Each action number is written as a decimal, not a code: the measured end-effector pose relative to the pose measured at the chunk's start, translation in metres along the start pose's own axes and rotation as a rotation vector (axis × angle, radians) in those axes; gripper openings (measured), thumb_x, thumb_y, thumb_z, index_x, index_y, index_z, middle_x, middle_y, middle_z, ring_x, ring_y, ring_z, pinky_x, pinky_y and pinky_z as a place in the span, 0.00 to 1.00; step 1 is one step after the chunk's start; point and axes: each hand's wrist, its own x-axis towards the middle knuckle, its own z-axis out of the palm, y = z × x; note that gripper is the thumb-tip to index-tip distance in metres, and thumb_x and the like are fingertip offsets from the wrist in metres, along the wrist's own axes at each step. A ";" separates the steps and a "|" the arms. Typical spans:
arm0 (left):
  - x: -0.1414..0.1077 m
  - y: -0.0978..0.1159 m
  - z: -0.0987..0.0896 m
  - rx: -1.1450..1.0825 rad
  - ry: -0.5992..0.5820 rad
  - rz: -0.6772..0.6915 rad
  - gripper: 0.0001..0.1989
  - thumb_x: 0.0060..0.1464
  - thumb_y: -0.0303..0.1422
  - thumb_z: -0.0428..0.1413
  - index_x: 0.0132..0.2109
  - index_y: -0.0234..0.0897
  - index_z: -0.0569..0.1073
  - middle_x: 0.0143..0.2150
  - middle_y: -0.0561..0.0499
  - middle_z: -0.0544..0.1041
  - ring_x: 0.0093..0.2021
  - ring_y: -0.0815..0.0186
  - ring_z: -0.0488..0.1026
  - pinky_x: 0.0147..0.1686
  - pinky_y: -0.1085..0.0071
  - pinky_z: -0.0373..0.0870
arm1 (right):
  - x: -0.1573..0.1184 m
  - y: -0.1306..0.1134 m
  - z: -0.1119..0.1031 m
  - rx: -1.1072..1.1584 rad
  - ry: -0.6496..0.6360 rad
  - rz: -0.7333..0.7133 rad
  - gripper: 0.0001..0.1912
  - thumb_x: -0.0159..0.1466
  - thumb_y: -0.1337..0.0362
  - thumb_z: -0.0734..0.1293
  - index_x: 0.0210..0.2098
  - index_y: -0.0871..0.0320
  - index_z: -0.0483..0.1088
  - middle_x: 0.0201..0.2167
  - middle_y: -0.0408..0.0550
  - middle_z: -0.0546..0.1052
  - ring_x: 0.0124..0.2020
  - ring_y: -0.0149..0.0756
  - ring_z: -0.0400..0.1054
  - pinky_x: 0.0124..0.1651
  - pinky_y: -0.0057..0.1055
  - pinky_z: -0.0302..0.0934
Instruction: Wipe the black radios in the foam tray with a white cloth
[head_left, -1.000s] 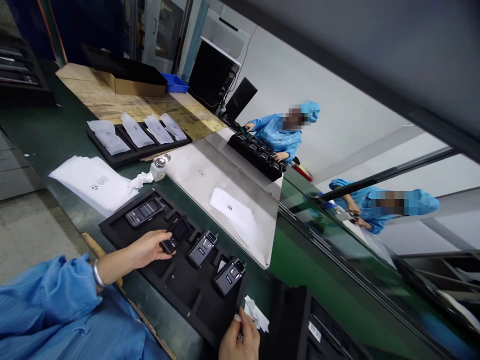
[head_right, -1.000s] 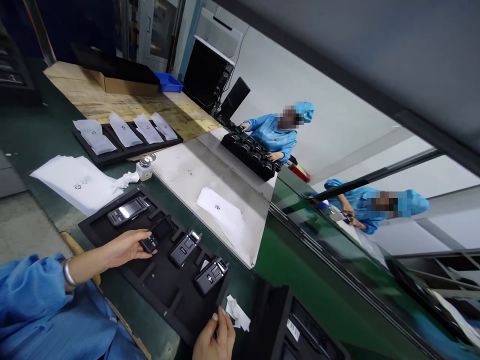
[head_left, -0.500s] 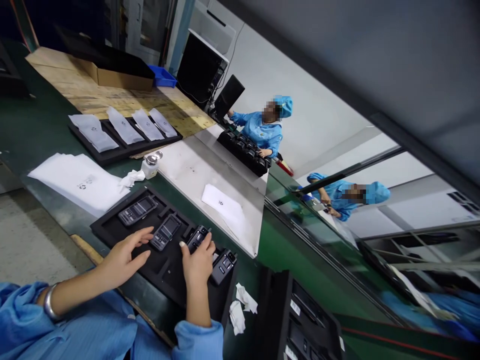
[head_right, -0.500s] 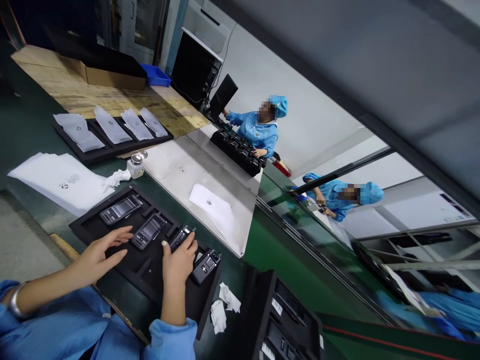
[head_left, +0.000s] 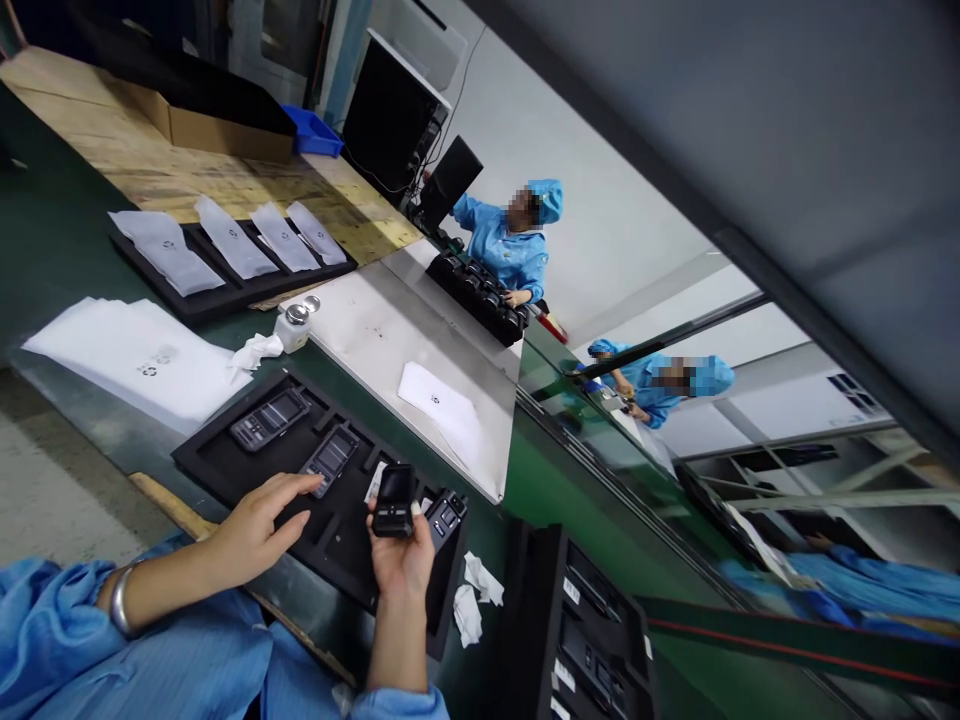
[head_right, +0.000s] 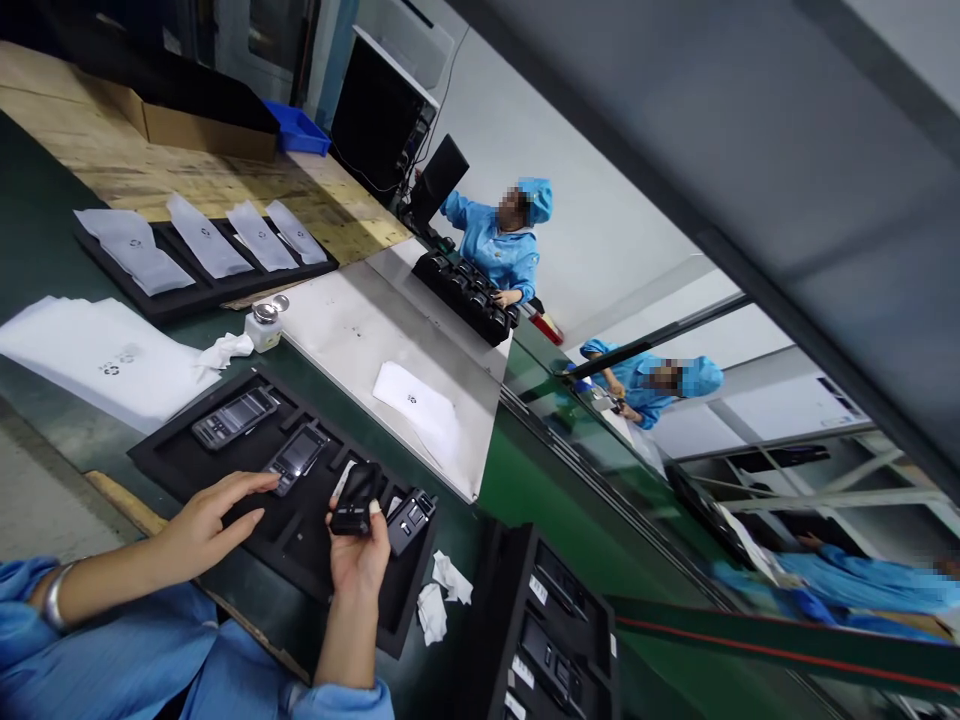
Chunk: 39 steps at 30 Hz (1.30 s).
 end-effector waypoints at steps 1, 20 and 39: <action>0.002 0.002 0.002 0.006 -0.012 0.018 0.19 0.65 0.31 0.49 0.62 0.43 0.64 0.55 0.50 0.74 0.56 0.65 0.71 0.57 0.66 0.69 | 0.001 0.003 0.002 0.026 -0.001 0.021 0.22 0.57 0.50 0.70 0.45 0.59 0.72 0.40 0.53 0.79 0.39 0.43 0.75 0.40 0.42 0.71; 0.000 0.005 0.009 0.181 -0.068 0.175 0.17 0.65 0.31 0.50 0.59 0.41 0.69 0.54 0.48 0.75 0.55 0.63 0.71 0.55 0.66 0.71 | -0.070 -0.025 -0.055 -0.996 0.537 -0.370 0.36 0.60 0.45 0.66 0.56 0.67 0.69 0.43 0.62 0.76 0.40 0.47 0.71 0.45 0.44 0.66; -0.001 -0.017 0.024 0.246 -0.136 0.265 0.15 0.63 0.32 0.51 0.55 0.41 0.73 0.54 0.48 0.76 0.54 0.60 0.73 0.54 0.64 0.72 | -0.034 -0.039 -0.080 0.096 0.222 -0.112 0.23 0.58 0.48 0.66 0.45 0.58 0.71 0.46 0.58 0.77 0.45 0.49 0.74 0.43 0.50 0.70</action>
